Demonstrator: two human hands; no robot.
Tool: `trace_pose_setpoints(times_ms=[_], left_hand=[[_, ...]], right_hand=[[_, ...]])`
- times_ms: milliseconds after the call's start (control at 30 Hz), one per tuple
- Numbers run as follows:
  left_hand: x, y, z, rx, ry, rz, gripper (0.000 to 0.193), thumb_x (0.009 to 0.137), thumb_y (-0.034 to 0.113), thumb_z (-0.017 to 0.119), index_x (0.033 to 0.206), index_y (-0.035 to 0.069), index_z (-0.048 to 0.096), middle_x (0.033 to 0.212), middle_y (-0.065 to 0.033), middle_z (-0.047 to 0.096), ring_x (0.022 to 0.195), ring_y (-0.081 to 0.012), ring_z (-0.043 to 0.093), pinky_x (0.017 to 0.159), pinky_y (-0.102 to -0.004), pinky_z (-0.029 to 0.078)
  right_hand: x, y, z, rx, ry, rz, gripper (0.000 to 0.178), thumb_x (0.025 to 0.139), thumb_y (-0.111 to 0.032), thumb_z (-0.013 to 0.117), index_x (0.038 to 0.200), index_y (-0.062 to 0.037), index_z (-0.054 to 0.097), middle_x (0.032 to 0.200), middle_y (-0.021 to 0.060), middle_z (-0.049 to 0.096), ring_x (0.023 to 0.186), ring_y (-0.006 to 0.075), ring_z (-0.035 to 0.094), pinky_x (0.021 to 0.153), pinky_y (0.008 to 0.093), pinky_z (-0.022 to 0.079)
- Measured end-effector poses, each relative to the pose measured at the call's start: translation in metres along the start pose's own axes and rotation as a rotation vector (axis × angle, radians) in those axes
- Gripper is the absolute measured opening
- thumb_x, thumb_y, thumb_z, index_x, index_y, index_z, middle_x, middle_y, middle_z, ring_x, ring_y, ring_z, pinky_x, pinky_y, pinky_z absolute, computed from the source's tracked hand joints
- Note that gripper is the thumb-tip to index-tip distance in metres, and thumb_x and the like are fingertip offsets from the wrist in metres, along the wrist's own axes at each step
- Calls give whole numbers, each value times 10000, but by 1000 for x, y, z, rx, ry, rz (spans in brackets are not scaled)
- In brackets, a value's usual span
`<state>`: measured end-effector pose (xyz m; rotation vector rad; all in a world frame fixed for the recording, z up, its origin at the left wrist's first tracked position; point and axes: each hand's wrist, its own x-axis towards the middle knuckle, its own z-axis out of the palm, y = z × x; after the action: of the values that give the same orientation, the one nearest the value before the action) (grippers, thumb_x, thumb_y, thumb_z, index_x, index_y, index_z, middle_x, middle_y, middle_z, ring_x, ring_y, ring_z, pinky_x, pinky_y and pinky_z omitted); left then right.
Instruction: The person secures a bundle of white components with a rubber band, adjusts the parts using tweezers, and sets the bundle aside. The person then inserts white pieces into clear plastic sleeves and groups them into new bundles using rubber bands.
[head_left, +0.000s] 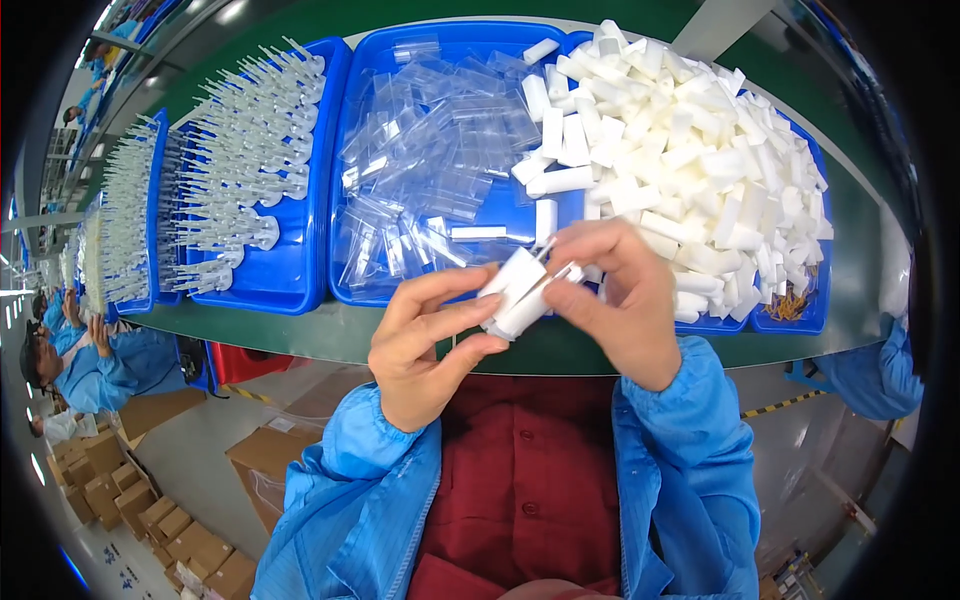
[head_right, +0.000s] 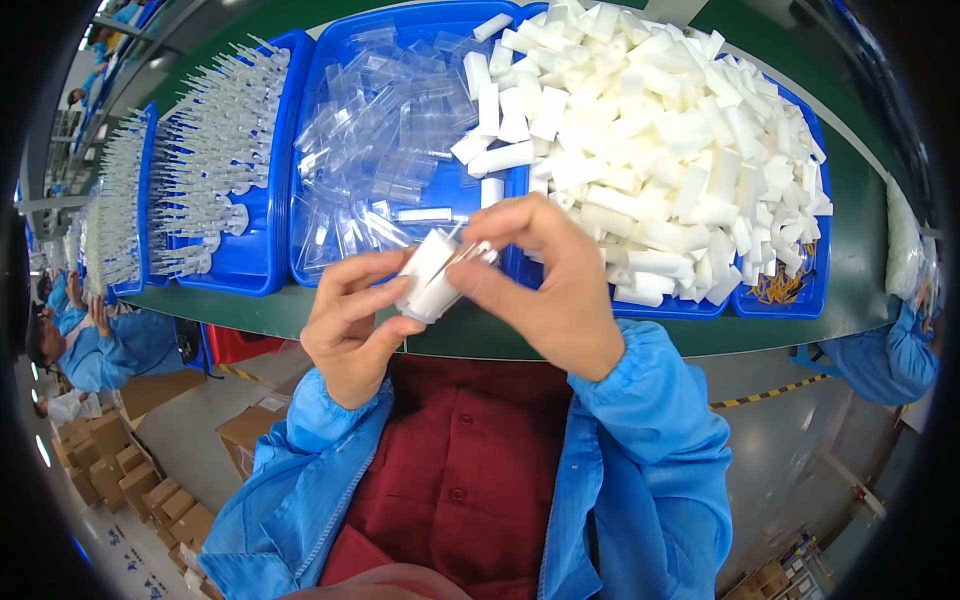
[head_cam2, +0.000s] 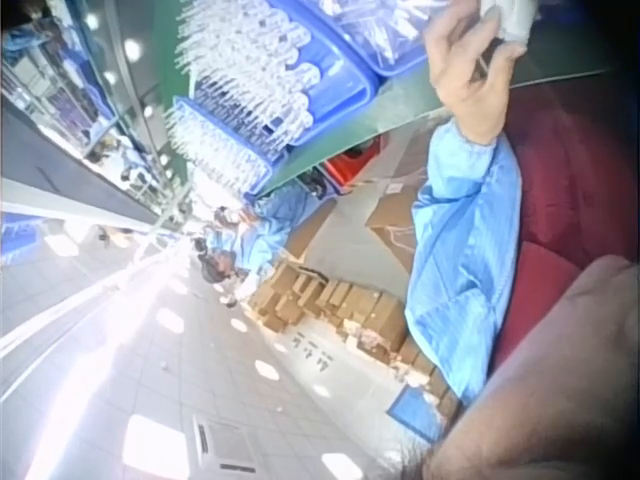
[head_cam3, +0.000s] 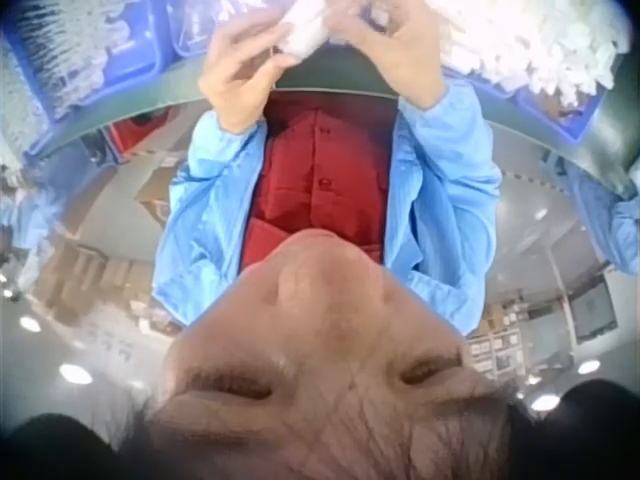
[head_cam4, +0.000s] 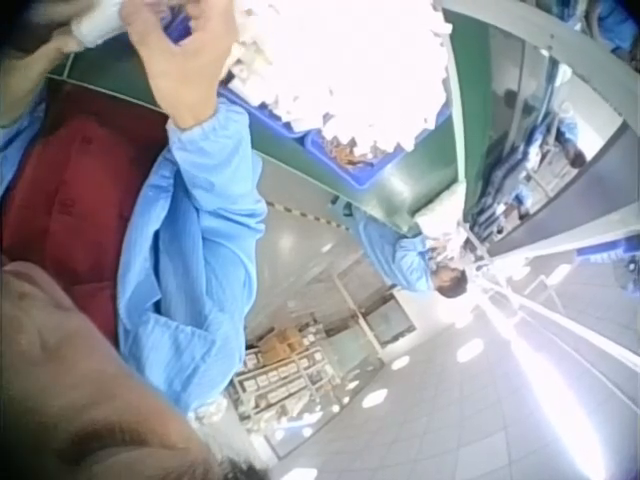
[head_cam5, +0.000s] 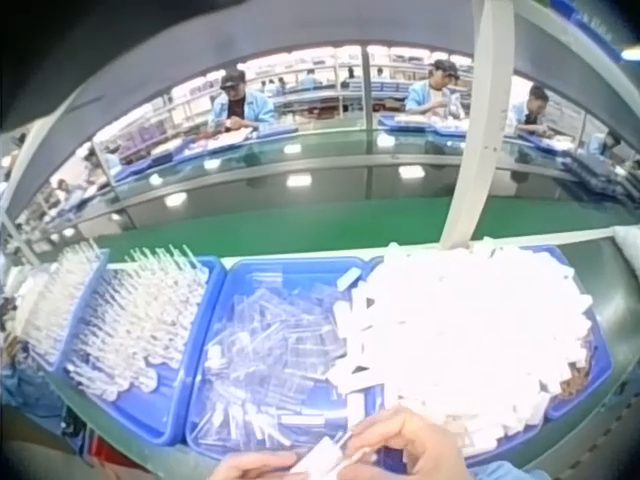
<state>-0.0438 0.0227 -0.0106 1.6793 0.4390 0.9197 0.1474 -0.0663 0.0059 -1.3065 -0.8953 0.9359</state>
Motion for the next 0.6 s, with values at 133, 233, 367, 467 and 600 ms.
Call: trace_pose_setpoints(times_ms=[133, 233, 367, 467, 600], left_hand=[[-7, 3, -1, 102, -1, 5, 427, 753, -21, 815, 1159, -15, 681, 1247, -185, 584, 1171, -316, 615, 962, -381, 535], [-10, -2, 2, -74, 103, -67, 492, 750, 5, 830, 1204, -7, 639, 1291, -193, 555, 1210, -310, 588, 986, -380, 520], [8, 3, -11, -91, 27, -65, 499, 759, 39, 833, 1208, 5, 620, 1330, -205, 524, 1237, -321, 565, 1001, -392, 499], [20, 9, -18, 139, -208, 41, 407, 766, 76, 833, 1131, 31, 658, 1336, -209, 536, 1214, -333, 571, 984, -401, 489], [14, 4, -20, 72, -131, -108, 399, 752, 70, 845, 1110, 29, 674, 1337, -195, 543, 1223, -319, 571, 998, -402, 486]], right_hand=[[-3, 3, 3, 33, -85, -31, 314, 841, -59, 782, 1097, -16, 605, 1167, 123, 589, 1014, 160, 623, 884, 296, 509], [-1, 1, 3, 1, -123, -43, 315, 838, -60, 781, 1103, -27, 614, 1194, 130, 580, 1091, 181, 599, 931, 317, 499], [-1, -4, -6, -243, -225, -192, 330, 812, -60, 791, 1105, -50, 641, 1243, 129, 575, 1244, 251, 522, 1034, 380, 451], [-1, -6, -6, -342, -283, -238, 337, 792, -55, 797, 1100, -57, 660, 1285, 123, 566, 1278, 290, 487, 1058, 400, 425], [4, -8, 2, -272, -222, -181, 359, 779, -54, 801, 1112, -64, 668, 1252, 100, 605, 1233, 294, 522, 1042, 394, 431]])
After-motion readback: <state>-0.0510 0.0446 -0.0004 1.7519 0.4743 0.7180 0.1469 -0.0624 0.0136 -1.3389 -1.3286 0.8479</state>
